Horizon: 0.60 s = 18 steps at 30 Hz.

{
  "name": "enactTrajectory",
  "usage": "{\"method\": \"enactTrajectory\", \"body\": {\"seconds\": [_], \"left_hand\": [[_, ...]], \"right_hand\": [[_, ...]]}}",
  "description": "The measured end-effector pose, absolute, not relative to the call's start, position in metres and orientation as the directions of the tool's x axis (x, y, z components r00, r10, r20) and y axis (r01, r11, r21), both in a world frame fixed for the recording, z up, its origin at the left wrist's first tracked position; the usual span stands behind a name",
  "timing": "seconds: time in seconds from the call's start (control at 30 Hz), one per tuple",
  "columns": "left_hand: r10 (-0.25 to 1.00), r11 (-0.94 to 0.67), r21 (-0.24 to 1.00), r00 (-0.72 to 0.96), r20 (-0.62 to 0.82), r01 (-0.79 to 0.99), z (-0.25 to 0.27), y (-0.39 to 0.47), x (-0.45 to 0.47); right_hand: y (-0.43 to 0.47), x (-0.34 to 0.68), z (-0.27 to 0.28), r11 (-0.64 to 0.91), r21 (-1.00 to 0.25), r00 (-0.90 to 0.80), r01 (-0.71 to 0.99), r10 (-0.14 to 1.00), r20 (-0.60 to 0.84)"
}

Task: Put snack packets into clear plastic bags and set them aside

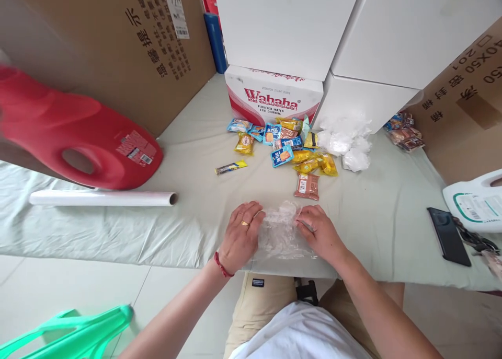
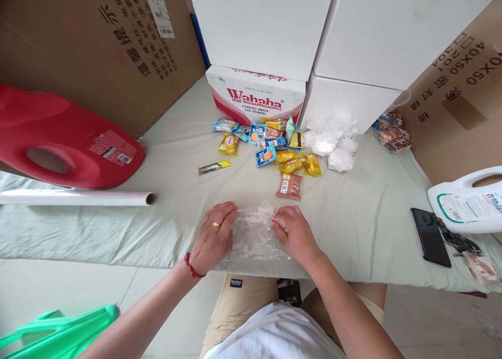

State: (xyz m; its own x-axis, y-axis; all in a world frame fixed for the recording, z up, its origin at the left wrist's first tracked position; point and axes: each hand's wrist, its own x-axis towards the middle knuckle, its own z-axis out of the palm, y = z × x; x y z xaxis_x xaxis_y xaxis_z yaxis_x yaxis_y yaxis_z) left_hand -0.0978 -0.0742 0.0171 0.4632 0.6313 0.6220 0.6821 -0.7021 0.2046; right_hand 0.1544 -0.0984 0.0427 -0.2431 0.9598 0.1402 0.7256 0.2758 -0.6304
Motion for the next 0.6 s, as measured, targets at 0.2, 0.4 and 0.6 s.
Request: {"method": "enactTrajectory", "body": {"seconds": [0.2,0.4,0.6], "left_hand": [[0.679,-0.718,0.375,0.475,0.560,0.586,0.015,-0.080,-0.093],[0.748,-0.655,0.481,0.411,0.521,0.582,0.011,-0.076,-0.084],[0.889,-0.458,0.706,0.257,0.380,0.541,0.007,-0.067,-0.077]], "right_hand": [[-0.101,0.158,0.040,0.270,-0.735,-0.282,0.622,0.953,0.111],[-0.112,0.160,0.027,0.313,-0.666,-0.359,0.677,0.931,0.072],[-0.105,0.153,0.026,0.388,-0.596,-0.296,0.703,0.922,0.250]]}}
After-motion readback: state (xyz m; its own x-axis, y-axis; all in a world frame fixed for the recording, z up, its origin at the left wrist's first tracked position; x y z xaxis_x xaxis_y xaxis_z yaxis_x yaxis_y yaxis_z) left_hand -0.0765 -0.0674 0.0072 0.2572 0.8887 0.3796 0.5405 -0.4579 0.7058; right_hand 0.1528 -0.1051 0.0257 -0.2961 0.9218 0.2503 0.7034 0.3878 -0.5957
